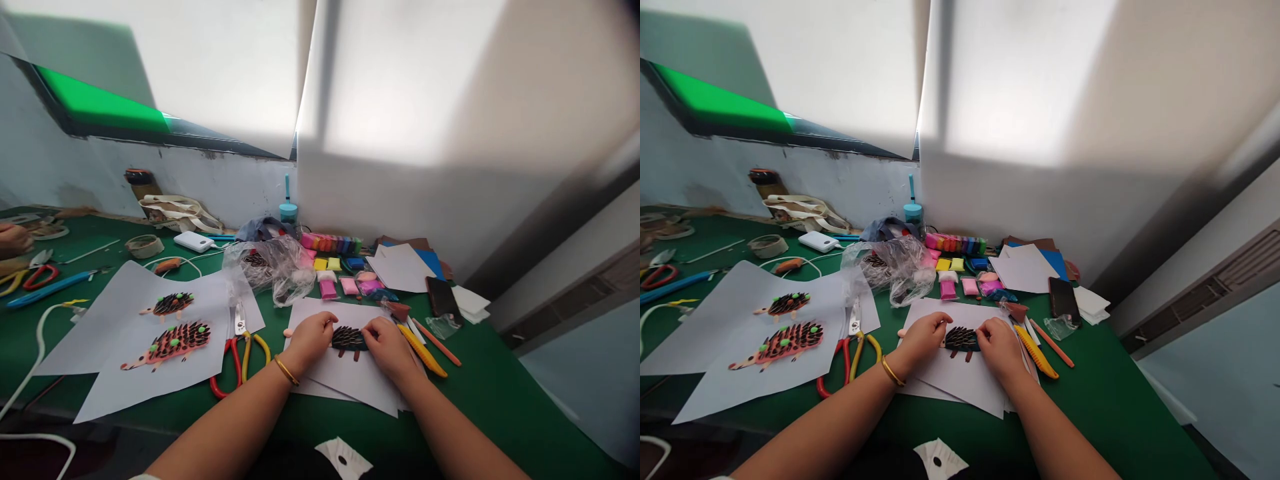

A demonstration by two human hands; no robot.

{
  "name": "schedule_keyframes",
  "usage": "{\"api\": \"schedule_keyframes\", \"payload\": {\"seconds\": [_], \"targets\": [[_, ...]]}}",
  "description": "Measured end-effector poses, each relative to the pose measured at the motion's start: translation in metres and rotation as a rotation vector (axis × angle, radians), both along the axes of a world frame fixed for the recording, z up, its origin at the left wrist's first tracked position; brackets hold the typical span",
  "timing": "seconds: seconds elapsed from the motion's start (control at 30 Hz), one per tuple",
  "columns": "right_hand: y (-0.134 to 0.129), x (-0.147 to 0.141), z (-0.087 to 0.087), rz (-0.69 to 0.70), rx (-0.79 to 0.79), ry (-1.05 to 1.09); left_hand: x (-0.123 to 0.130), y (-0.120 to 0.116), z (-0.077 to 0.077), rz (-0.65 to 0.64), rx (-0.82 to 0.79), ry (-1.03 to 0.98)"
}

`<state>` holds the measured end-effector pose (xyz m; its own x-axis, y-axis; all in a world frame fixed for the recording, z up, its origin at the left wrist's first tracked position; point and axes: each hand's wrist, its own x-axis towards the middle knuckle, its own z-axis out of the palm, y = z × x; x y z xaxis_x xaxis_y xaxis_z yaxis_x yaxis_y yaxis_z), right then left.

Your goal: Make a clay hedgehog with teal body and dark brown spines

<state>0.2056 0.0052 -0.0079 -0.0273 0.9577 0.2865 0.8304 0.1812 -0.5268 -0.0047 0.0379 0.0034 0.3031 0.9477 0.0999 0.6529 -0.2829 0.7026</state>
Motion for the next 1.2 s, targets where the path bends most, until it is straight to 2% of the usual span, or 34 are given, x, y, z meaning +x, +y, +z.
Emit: {"api": "schedule_keyframes", "payload": {"seconds": [0.27, 0.4, 0.6, 1.07, 1.2], "targets": [[-0.0008, -0.0006, 0.0004, 0.016, -0.005, -0.001, 0.0001, 0.0, 0.0011, 0.004, -0.006, 0.009], [-0.0014, 0.0018, -0.0002, 0.049, -0.009, 0.052, -0.0003, -0.0001, 0.0011, 0.001, -0.015, 0.006], [-0.0017, 0.0056, -0.0025, 0.015, -0.018, 0.135, -0.0005, 0.0002, -0.0002, 0.001, -0.005, -0.007], [0.0014, 0.0033, -0.0049, 0.051, -0.019, 0.044, 0.0009, 0.001, -0.0012, 0.02, -0.013, 0.008], [0.0008, 0.005, -0.0049, -0.005, -0.039, 0.133, 0.0005, 0.0014, -0.0001, 0.03, -0.017, 0.007]]}}
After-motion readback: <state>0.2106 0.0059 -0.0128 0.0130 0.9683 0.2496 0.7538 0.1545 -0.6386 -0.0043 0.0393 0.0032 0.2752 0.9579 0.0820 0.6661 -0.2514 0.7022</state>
